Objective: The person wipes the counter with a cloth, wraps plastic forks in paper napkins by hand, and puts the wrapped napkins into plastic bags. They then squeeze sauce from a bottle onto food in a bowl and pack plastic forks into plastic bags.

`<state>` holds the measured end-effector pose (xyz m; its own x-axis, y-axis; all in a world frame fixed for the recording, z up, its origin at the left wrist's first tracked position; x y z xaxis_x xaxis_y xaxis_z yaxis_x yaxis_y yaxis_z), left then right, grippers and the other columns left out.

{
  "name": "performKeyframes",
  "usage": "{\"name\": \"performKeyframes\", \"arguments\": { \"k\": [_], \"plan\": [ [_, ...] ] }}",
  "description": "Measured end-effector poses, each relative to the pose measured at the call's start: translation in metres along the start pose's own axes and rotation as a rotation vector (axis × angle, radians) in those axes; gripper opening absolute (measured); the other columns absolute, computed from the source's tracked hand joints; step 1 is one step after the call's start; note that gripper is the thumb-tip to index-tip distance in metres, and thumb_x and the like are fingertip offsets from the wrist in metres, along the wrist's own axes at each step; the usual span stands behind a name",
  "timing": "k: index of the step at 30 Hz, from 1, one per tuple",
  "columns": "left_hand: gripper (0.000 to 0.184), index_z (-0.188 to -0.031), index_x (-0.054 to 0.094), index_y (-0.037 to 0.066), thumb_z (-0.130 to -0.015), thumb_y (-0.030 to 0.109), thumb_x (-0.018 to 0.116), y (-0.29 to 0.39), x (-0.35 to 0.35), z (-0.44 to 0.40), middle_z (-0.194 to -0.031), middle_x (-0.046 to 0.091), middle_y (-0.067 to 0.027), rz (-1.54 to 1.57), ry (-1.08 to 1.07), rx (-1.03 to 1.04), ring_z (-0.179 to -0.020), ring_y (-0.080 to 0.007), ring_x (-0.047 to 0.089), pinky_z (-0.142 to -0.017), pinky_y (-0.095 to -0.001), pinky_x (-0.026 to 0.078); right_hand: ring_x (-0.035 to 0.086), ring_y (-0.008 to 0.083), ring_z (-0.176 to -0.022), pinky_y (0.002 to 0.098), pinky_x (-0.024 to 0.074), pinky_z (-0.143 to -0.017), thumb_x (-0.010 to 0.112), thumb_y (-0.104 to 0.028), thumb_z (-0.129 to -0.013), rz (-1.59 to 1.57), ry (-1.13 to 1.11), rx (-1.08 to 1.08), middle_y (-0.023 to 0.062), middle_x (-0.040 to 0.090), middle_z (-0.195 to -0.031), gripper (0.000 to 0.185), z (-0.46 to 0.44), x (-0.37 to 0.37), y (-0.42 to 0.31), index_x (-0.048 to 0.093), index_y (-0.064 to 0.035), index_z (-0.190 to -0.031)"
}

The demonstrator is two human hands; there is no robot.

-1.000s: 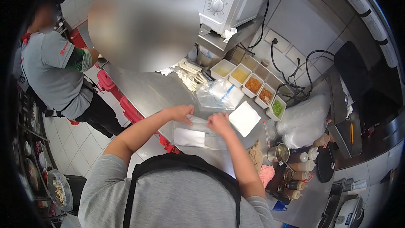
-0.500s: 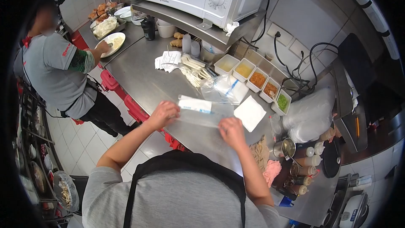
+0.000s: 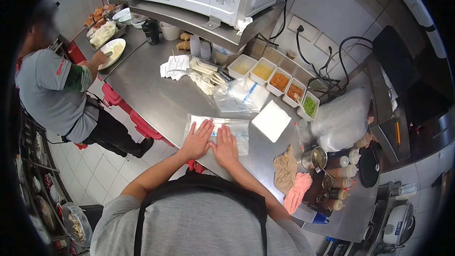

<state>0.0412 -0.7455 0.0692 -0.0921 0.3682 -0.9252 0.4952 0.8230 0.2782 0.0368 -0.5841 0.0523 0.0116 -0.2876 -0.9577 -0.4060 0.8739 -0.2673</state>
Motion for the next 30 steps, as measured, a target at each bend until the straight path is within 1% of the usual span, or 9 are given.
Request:
{"name": "performKeyframes", "arguments": {
  "k": [7, 11, 13, 17, 20, 23, 24, 26, 30],
  "plan": [
    [0.059, -0.141, 0.032, 0.000, -0.092, 0.031, 0.044, -0.001, 0.006, 0.000, -0.153, 0.021, -0.0120, -0.082, -0.031, -0.040, -0.142, -0.0265, 0.017, -0.112, -0.0542, 0.012, 0.014, 0.0292, -0.143, 0.0500, 0.0167, -0.112, 0.045, -0.045, -0.092, 0.110, -0.046, 0.239, 0.0168, 0.014, -0.154, 0.074, 0.023, -0.030, 0.049, 0.023, 0.0022, -0.144],
    [0.059, -0.141, 0.030, -0.002, -0.093, 0.030, 0.044, -0.003, 0.010, 0.000, -0.154, 0.018, -0.0130, -0.079, -0.030, -0.026, -0.142, -0.0290, 0.016, -0.112, -0.0562, 0.011, 0.012, 0.0292, -0.143, 0.0508, 0.0154, -0.112, 0.047, -0.046, -0.092, 0.077, -0.080, 0.072, 0.0164, 0.011, -0.155, 0.077, 0.033, -0.027, 0.007, 0.021, 0.0022, -0.145],
    [0.058, -0.142, 0.030, 0.002, -0.093, 0.030, 0.044, -0.003, 0.010, 0.002, -0.154, 0.019, -0.0129, -0.089, -0.032, -0.018, -0.142, -0.0295, 0.016, -0.111, -0.0567, 0.012, 0.012, 0.0295, -0.144, 0.0506, 0.0155, -0.112, 0.048, -0.047, -0.091, -0.042, -0.199, -0.037, 0.0164, 0.011, -0.155, 0.078, 0.048, -0.016, 0.000, 0.020, 0.0022, -0.145],
    [0.055, -0.142, 0.034, 0.011, -0.092, 0.029, 0.049, -0.003, -0.003, 0.008, -0.154, 0.019, -0.0112, -0.097, -0.031, 0.001, -0.142, -0.0305, 0.016, -0.111, -0.0580, 0.014, 0.013, 0.0302, -0.143, 0.0507, 0.0147, -0.112, 0.050, -0.046, -0.090, 0.006, -0.132, 0.160, 0.0168, 0.013, -0.155, 0.079, 0.071, -0.032, 0.051, 0.021, 0.0024, -0.145],
    [0.054, -0.138, 0.041, 0.014, -0.088, 0.028, 0.058, -0.009, -0.017, 0.039, -0.151, 0.027, -0.0096, -0.090, -0.047, 0.142, -0.140, -0.0295, 0.023, -0.110, -0.0554, 0.020, 0.014, 0.0309, -0.143, 0.0515, 0.0155, -0.111, 0.053, -0.042, -0.089, 0.033, -0.103, 0.170, 0.0175, 0.013, -0.154, 0.075, 0.081, -0.042, 0.071, 0.026, 0.0017, -0.143],
    [0.056, -0.131, 0.048, 0.013, -0.081, 0.026, 0.068, -0.030, -0.023, 0.080, -0.145, 0.038, -0.0068, 0.178, -0.098, 0.143, -0.134, -0.0258, 0.035, -0.108, -0.0492, 0.027, 0.022, 0.0305, -0.140, 0.0510, 0.0189, -0.110, 0.059, -0.035, -0.086, 0.028, 0.048, 0.111, 0.0161, 0.024, -0.151, 0.061, 0.073, -0.053, 0.042, 0.043, 0.0000, -0.134],
    [0.057, -0.127, 0.053, 0.012, -0.074, 0.023, 0.073, -0.034, -0.029, 0.083, -0.136, 0.047, -0.0055, 0.234, 0.007, 0.122, -0.127, -0.0233, 0.043, -0.103, -0.0440, 0.034, 0.027, 0.0294, -0.137, 0.0503, 0.0211, -0.108, 0.061, -0.031, -0.084, -0.006, 0.051, 0.041, 0.0148, 0.031, -0.146, 0.053, 0.069, -0.052, 0.032, 0.049, -0.0009, -0.127],
    [0.058, -0.126, 0.054, 0.011, -0.072, 0.020, 0.075, -0.044, -0.030, 0.085, -0.133, 0.049, -0.0047, 0.291, -0.006, 0.095, -0.125, -0.0234, 0.046, -0.100, -0.0427, 0.036, 0.038, 0.0271, -0.130, 0.0488, 0.0256, -0.105, 0.064, -0.024, -0.082, -0.078, 0.062, -0.094, 0.0124, 0.046, -0.135, 0.037, 0.063, -0.048, 0.015, 0.061, -0.0027, -0.112],
    [0.050, -0.117, 0.061, 0.011, -0.069, 0.014, 0.076, -0.054, -0.038, 0.076, -0.123, 0.056, -0.0040, 0.364, -0.009, 0.118, -0.116, -0.0248, 0.051, -0.095, -0.0402, 0.040, 0.052, 0.0229, -0.109, 0.0443, 0.0340, -0.095, 0.064, -0.015, -0.080, -0.181, 0.222, -0.209, 0.0060, 0.057, -0.108, 0.013, 0.047, -0.034, 0.031, 0.064, -0.0050, -0.089]
  ]
}}
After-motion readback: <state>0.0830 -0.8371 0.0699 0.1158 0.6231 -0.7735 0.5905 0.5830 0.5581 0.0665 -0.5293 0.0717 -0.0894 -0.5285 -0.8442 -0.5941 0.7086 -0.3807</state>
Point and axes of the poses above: each hand's wrist, its own z-axis away from the middle knuckle, its own x-axis out of the palm, y = z × x, the point moved 1 cm from there along -z, towards the middle knuckle
